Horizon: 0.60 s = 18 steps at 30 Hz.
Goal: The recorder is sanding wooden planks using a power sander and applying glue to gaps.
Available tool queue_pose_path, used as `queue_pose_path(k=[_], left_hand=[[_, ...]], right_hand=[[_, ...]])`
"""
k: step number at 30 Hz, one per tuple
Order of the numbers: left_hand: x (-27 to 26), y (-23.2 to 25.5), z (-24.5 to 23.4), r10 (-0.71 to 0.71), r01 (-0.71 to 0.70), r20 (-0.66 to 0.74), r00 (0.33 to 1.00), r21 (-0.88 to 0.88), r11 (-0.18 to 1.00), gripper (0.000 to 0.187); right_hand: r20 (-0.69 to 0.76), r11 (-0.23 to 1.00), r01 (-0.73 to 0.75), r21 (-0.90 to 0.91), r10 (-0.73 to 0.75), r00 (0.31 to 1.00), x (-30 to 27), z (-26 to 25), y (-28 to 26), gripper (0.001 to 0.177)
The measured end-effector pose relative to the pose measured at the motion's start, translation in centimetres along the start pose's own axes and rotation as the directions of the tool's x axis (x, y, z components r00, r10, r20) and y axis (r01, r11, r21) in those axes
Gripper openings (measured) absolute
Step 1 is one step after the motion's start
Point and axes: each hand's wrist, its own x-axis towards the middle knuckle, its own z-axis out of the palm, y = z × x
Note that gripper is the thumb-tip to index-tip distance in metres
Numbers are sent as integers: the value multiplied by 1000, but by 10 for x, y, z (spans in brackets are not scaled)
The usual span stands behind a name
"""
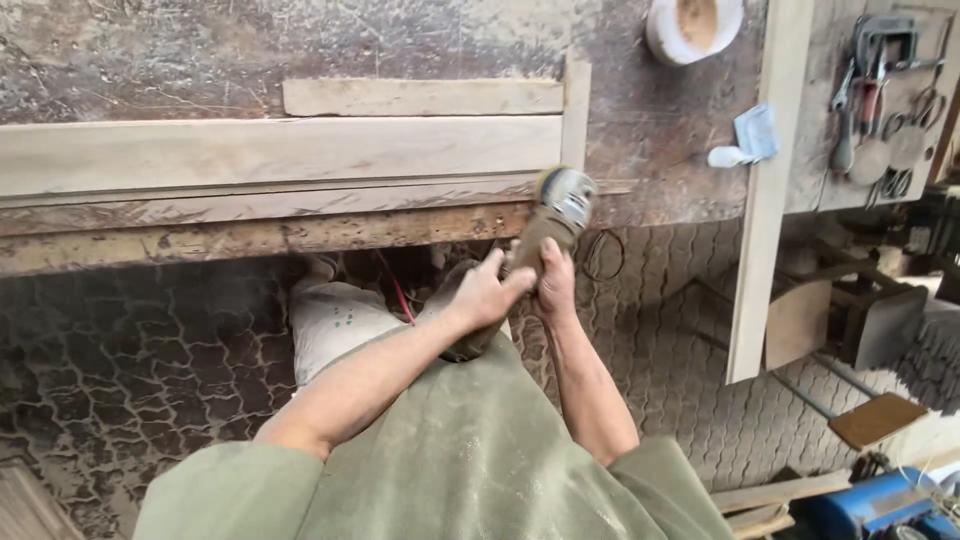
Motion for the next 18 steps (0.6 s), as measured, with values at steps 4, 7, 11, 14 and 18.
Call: queue_pose_path(k=[4, 7, 11, 14, 18], left_hand=[[-3, 0, 45, -10, -40, 253, 967, 192, 981, 119], [-34, 38, -1, 53, -138, 423, 904, 174, 975, 108], [33, 1, -142, 690, -548, -290, 663, 441, 711, 41], [62, -46, -300, 708, 64, -505, 494, 833, 550, 62], [44, -25, -374, 284, 222, -400, 871, 838, 499, 83]], right_hand=[[-139, 977, 104, 188, -78, 987, -27, -17, -56, 26], [-131, 969, 120, 216, -94, 987, -42, -32, -77, 29], [-153, 954, 193, 230, -160, 975, -64, -15, -130, 33], [-107, 963, 82, 258, -56, 993, -66, -29, -144, 27], [239, 979, 120, 162, -157, 958, -63, -42, -136, 67]])
